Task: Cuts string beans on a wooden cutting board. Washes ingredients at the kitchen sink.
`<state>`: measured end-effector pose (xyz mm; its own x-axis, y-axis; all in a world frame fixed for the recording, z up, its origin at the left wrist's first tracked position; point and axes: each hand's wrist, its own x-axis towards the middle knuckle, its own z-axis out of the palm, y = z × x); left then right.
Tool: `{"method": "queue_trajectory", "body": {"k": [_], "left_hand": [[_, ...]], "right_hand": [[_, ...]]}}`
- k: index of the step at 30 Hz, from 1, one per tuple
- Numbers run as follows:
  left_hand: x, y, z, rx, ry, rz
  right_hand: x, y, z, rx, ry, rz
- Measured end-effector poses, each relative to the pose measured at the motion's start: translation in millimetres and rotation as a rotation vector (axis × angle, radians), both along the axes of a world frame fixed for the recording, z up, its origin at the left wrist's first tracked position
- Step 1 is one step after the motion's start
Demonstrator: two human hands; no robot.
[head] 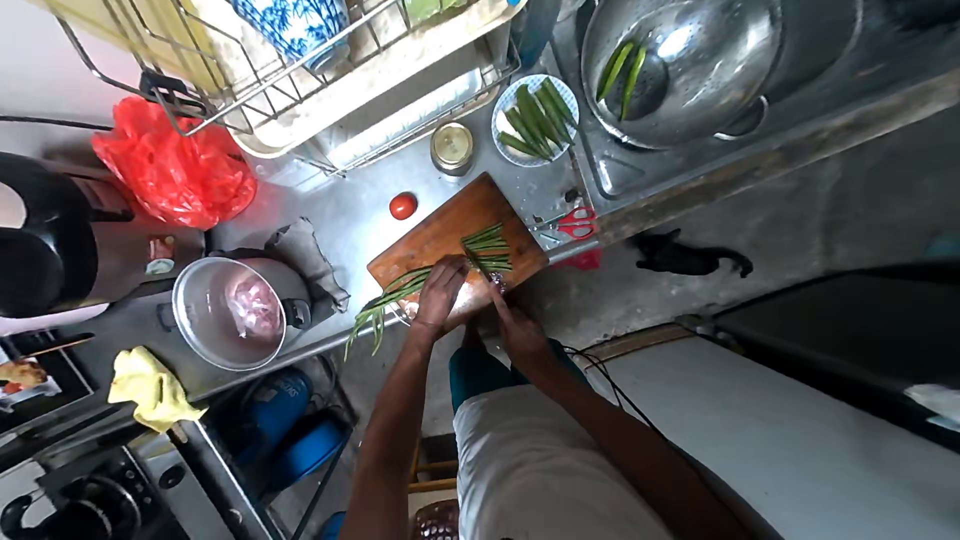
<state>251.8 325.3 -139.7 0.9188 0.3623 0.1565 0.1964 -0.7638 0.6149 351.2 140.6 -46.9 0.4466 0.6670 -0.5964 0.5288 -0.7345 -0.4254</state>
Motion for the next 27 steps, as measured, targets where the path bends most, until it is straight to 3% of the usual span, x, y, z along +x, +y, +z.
{"method": "queue_trajectory", "body": {"k": [11,17,23,27], "left_hand": [[2,-1,0,-0.008,0.013,0.006],[3,3,0,-0.049,-0.004,-0.007],[0,2,5,-0.037,0.039,-0.023],[-11,6,6,0.022,0.093,-0.013]], "right_hand": [[-3,9,14,-0.084,0.002,0.047],[-1,19,0,-0.047,-0.003,0.031],[-17,8,-41,0.073,-0.143,0.008],[-15,12,-36,-0.039,-0.189,0.08]]}}
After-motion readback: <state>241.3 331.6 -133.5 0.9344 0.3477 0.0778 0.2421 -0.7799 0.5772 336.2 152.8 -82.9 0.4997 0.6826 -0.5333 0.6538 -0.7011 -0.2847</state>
